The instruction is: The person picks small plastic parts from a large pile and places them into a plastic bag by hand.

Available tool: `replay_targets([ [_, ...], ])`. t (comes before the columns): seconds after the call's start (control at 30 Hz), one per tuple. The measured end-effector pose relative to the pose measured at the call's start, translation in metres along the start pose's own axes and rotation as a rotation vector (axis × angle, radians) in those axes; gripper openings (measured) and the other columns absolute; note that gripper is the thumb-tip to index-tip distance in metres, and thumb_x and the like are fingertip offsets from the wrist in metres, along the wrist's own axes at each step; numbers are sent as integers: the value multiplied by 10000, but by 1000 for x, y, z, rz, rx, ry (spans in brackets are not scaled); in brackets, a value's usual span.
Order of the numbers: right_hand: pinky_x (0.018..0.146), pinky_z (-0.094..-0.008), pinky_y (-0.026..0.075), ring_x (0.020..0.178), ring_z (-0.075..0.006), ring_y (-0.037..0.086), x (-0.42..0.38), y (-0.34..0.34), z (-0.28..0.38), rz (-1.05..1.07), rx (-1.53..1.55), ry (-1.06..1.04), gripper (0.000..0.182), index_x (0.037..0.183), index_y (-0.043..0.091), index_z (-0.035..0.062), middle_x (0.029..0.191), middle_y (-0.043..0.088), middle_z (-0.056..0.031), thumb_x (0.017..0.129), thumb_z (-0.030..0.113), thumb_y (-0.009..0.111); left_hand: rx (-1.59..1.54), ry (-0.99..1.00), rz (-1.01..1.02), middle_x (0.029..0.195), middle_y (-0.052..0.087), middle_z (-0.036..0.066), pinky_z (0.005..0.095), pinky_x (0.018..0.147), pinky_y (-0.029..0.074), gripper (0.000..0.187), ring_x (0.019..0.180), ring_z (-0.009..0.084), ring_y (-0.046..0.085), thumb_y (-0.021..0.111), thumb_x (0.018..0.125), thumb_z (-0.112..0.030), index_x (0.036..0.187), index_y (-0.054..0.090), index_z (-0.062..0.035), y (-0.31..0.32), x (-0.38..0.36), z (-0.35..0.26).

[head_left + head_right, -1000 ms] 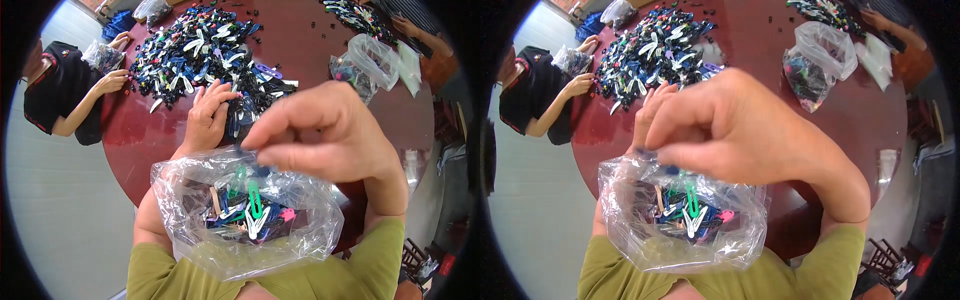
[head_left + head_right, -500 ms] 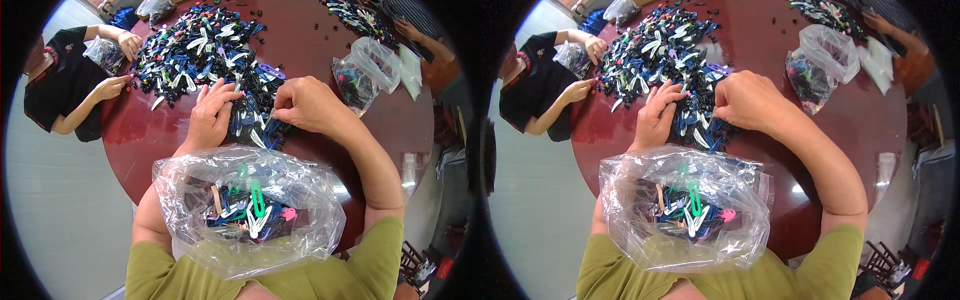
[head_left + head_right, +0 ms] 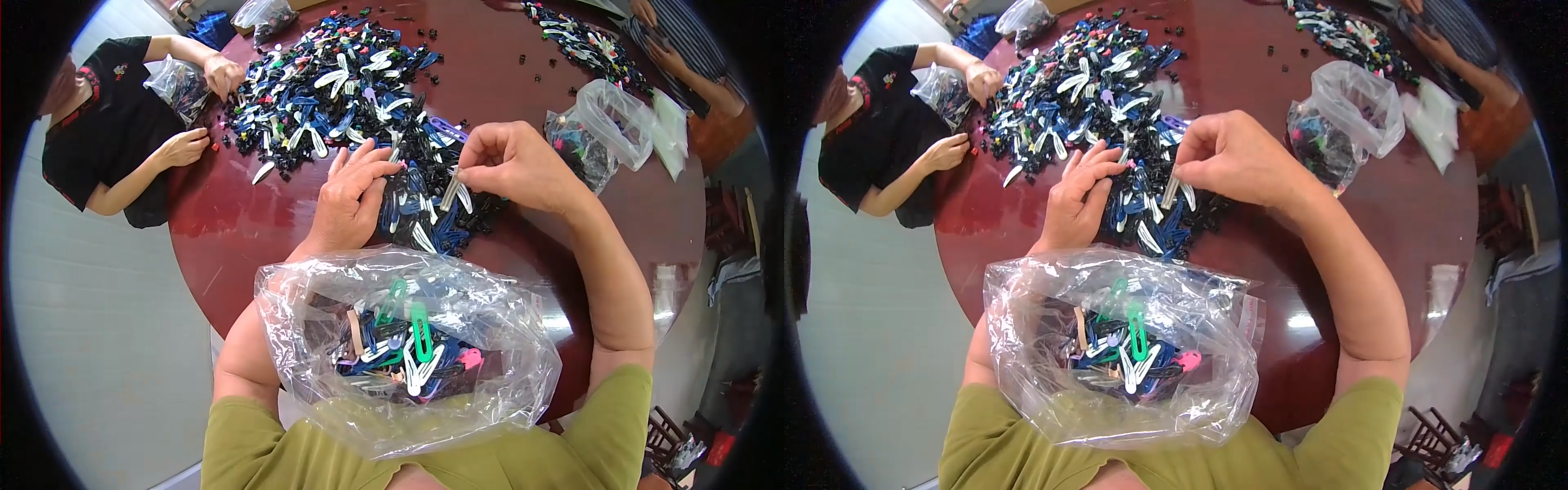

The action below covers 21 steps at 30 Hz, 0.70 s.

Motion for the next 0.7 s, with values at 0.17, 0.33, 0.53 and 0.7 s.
replay_targets([
  [0.17,655,-221,477,690,-71,567,3,4,-5,-44,217,-32,96,840,664,-11,782,644,-13,768,48,689,-2,11,-16,1218,636,140,497,1112,254,235,1275,318,501,539,889,-2,1081,662,-60,-1,-1,-3],
  [0.33,674,-206,484,727,-63,584,-1,4,8,-64,243,-44,195,950,674,-13,826,649,-10,763,27,716,-4,21,-28,1214,636,148,502,1108,260,239,1271,321,506,542,882,5,1077,662,-63,0,-1,-2],
  [0.53,674,-188,488,741,-53,601,0,2,5,-33,336,-23,230,977,669,-21,820,652,-13,758,-8,736,11,45,-44,1230,627,151,503,1112,258,262,1276,325,500,599,852,-31,1108,650,-58,-2,-2,-4],
  [0.7,676,-182,493,738,-47,602,-1,13,7,40,355,-77,210,978,667,-19,833,656,-13,775,-26,721,-23,87,-89,1268,602,162,504,1114,258,338,1287,330,487,680,807,-86,1140,635,-47,-7,0,-24],
])
Point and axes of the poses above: each hand's wrist, its own x-axis towards the middle knuckle, its own y-axis out of the palm, z = x × y, the point moved 2 cm from there along x, towards the middle knuckle
